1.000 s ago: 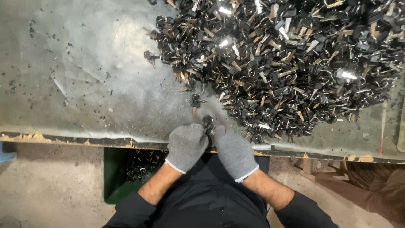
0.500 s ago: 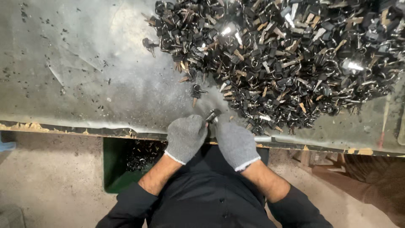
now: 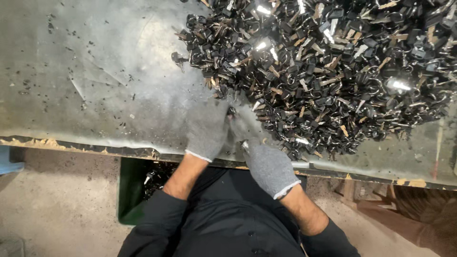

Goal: The person wearing gloves picks keys one at a time from a large pile of keys on a metal workbench, briefly handles and looks over each key, and drops it into a green bin below the bench. The sorting continues steadily across the whole episode.

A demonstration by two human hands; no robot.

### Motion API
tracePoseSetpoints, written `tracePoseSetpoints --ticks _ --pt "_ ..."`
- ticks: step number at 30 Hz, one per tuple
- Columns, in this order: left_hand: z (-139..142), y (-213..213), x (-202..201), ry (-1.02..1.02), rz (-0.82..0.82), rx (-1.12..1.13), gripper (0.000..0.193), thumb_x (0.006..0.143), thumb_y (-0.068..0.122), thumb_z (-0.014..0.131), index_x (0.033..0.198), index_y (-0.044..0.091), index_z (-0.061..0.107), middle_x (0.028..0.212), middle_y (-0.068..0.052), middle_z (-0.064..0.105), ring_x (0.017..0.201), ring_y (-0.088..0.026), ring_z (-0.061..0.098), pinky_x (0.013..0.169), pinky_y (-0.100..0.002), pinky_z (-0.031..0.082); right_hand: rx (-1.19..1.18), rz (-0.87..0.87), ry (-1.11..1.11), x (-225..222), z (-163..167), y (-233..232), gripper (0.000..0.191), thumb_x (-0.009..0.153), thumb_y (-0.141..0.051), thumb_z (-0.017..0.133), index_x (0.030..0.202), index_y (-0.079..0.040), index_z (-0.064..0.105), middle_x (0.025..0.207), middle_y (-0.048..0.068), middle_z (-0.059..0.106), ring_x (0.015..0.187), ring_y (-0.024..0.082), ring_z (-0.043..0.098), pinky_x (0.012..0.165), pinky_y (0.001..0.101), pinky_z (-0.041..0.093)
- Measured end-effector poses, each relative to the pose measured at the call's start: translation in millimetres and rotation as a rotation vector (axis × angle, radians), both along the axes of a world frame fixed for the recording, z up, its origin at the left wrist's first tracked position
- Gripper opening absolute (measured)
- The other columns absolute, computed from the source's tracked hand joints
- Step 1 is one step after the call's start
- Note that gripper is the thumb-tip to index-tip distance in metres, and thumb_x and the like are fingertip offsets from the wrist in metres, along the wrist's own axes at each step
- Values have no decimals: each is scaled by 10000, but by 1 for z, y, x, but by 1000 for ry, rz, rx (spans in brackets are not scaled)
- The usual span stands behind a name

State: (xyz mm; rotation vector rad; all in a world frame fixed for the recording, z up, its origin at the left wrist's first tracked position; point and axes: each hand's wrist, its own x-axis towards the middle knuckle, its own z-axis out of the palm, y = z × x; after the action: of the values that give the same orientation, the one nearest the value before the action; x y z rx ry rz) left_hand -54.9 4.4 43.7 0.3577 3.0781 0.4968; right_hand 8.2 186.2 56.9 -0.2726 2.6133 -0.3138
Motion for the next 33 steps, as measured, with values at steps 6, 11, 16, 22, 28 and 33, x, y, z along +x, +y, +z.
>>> tracePoseSetpoints --ticks 6,11,16,22,28,33 --pt "-45 19 31 126 -120 548 247 802 100 706 1042 157 687 1020 -71 679 937 -302 671 785 -432 557 54 107 200 -11 -7 11 225 942 -191 632 1093 -26 602 837 183 711 716 325 741 569 436 588" --pt "-32 15 27 95 -101 315 236 770 158 764 999 125 715 955 -113 677 882 -342 647 717 -486 526 -11 -93 100 -8 -6 3 540 951 -242 632 1371 65 489 814 198 693 624 332 733 496 426 590" --pt "-25 16 30 18 -40 541 231 794 94 763 1017 100 701 973 -134 699 882 -332 679 742 -440 548 -27 16 78 -3 -3 8 293 955 -278 644 1096 -32 573 726 154 696 681 332 732 567 451 579" --pt "-23 12 31 -408 225 949 429 791 98 783 1194 84 637 832 -83 742 720 -262 727 665 -351 572 -93 -42 139 -11 -6 7 325 950 -223 643 1086 55 541 904 228 668 674 333 736 537 418 592" --pt "-23 8 31 -16 -34 563 328 783 42 746 1103 103 708 895 -102 726 832 -293 705 752 -429 559 -87 -55 172 -11 -2 10 398 929 -276 663 1140 38 537 880 221 703 789 336 751 618 423 615" --pt "-37 8 40 -44 -126 459 401 708 31 702 1108 58 702 874 -129 652 888 -340 635 797 -484 531 -78 -166 -54 -16 -9 1 571 979 -228 610 1467 -24 393 910 178 696 739 298 752 578 390 611"
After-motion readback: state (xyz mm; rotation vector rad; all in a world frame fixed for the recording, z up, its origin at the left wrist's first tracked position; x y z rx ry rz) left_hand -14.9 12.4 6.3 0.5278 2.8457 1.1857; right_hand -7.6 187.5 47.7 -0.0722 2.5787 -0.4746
